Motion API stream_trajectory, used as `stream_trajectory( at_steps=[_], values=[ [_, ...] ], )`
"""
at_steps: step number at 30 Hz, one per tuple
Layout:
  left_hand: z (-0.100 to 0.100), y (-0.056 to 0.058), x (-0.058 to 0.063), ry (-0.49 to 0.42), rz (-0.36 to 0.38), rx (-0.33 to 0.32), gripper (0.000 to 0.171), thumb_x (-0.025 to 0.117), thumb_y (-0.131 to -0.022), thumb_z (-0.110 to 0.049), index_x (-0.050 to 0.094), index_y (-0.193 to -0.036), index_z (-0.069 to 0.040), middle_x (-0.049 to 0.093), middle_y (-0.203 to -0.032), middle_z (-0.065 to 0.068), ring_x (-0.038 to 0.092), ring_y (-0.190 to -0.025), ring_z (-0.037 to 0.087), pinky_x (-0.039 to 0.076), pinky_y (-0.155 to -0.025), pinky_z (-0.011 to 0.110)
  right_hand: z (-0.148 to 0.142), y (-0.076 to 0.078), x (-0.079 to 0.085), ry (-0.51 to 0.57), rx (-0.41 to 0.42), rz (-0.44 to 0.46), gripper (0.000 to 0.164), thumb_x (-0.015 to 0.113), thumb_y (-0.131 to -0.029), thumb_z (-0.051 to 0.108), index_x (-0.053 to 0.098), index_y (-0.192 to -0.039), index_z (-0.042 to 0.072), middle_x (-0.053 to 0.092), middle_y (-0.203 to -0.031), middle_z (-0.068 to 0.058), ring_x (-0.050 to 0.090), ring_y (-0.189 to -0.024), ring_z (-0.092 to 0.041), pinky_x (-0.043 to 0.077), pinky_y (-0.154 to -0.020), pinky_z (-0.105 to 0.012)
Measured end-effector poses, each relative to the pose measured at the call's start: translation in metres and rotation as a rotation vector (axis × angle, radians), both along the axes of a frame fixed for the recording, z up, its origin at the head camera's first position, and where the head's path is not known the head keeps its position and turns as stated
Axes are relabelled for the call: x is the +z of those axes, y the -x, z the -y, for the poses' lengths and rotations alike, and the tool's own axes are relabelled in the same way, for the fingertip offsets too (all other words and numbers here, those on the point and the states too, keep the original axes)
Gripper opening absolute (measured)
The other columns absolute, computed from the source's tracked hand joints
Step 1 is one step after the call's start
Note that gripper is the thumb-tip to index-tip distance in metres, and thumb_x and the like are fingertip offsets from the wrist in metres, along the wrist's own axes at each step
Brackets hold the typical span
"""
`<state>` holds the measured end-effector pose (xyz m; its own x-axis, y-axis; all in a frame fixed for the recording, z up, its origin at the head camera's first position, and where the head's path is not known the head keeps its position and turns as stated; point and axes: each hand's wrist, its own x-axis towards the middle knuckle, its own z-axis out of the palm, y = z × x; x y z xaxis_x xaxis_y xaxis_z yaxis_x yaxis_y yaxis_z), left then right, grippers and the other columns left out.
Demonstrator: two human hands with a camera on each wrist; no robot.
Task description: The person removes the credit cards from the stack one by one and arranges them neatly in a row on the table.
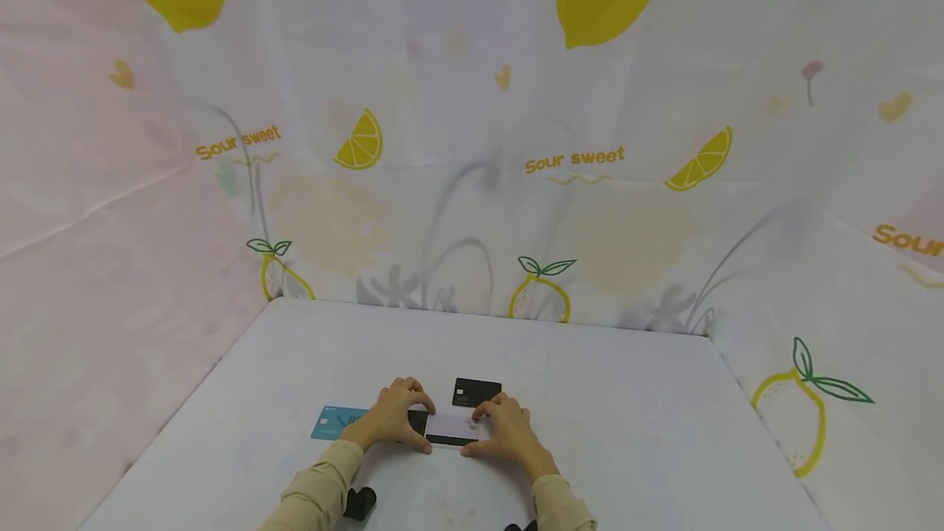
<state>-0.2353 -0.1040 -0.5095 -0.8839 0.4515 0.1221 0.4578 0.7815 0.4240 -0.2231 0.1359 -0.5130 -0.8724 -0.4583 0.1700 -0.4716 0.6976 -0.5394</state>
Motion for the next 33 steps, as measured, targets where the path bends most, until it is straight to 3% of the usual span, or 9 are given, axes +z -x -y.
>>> stream_trajectory(
  at_steps=[5, 8, 12, 15, 19, 27, 33],
  values=[
    [0.000, 0.000, 0.001, -0.011, 0.004, -0.010, 0.052, 0.089, -0.053, -0.042, 0.070, -0.093, -0.017, 0.052, -0.101, 0.005, 0.045, -0.097, 0.025, 0.036, -0.076, 0.044, -0.003, 0.002, 0.001, 0.028, -0.008, 0.005, 0.044, 0.083, -0.067, 0.038, 0.065, -0.097, 0.012, 0.054, -0.094, -0.001, 0.051, -0.088, -0.021, 0.032, -0.071, -0.037],
    [-0.002, 0.003, 0.003, -0.030, -0.002, -0.014, 0.061, 0.087, -0.056, -0.044, 0.067, -0.104, -0.013, 0.054, -0.102, 0.008, 0.047, -0.097, 0.027, 0.037, -0.075, 0.046, -0.009, 0.006, 0.002, 0.073, -0.053, -0.093, 0.045, 0.082, -0.069, 0.034, 0.065, -0.101, 0.007, 0.054, -0.094, -0.005, 0.051, -0.086, -0.023, 0.038, -0.072, -0.041],
    [-0.010, 0.011, 0.011, -0.042, -0.053, 0.011, 0.066, 0.078, -0.070, -0.048, 0.059, -0.121, -0.010, 0.056, -0.107, 0.013, 0.049, -0.101, 0.031, 0.039, -0.079, 0.051, -0.017, 0.019, 0.001, 0.082, -0.169, -0.225, 0.051, 0.082, -0.070, 0.027, 0.064, -0.110, 0.001, 0.055, -0.103, -0.017, 0.051, -0.095, -0.035, 0.042, -0.078, -0.052],
    [-0.021, 0.020, 0.018, -0.021, -0.088, 0.038, 0.060, 0.072, -0.077, -0.044, 0.057, -0.124, -0.008, 0.055, -0.112, 0.016, 0.048, -0.106, 0.034, 0.039, -0.083, 0.054, -0.023, 0.029, 0.000, 0.045, -0.215, -0.168, 0.058, 0.082, -0.070, 0.028, 0.061, -0.117, 0.001, 0.054, -0.111, -0.023, 0.049, -0.103, -0.041, 0.040, -0.081, -0.060],
    [-0.036, 0.032, 0.017, 0.036, -0.061, 0.051, 0.061, 0.074, -0.077, -0.041, 0.057, -0.126, -0.009, 0.053, -0.115, 0.018, 0.047, -0.109, 0.035, 0.039, -0.085, 0.055, -0.026, 0.036, 0.000, 0.009, -0.207, -0.063, 0.064, 0.082, -0.069, 0.035, 0.061, -0.120, 0.003, 0.054, -0.116, -0.023, 0.048, -0.106, -0.042, 0.038, -0.081, -0.063],
    [-0.049, 0.049, 0.011, 0.083, 0.025, 0.066, 0.070, 0.082, -0.066, -0.043, 0.059, -0.125, -0.011, 0.050, -0.114, 0.015, 0.044, -0.107, 0.031, 0.038, -0.087, 0.051, -0.026, 0.044, -0.002, -0.042, -0.193, -0.049, 0.057, 0.082, -0.068, 0.038, 0.066, -0.113, 0.006, 0.053, -0.114, -0.018, 0.047, -0.104, -0.038, 0.038, -0.078, -0.059],
    [-0.049, 0.055, 0.009, 0.088, 0.040, 0.077, 0.064, 0.085, -0.062, -0.042, 0.065, -0.115, -0.012, 0.049, -0.111, 0.014, 0.043, -0.105, 0.031, 0.039, -0.086, 0.050, -0.025, 0.048, -0.003, -0.049, -0.201, -0.018, 0.052, 0.082, -0.068, 0.038, 0.068, -0.109, 0.009, 0.053, -0.113, -0.016, 0.046, -0.103, -0.036, 0.038, -0.078, -0.057]
  ],
)
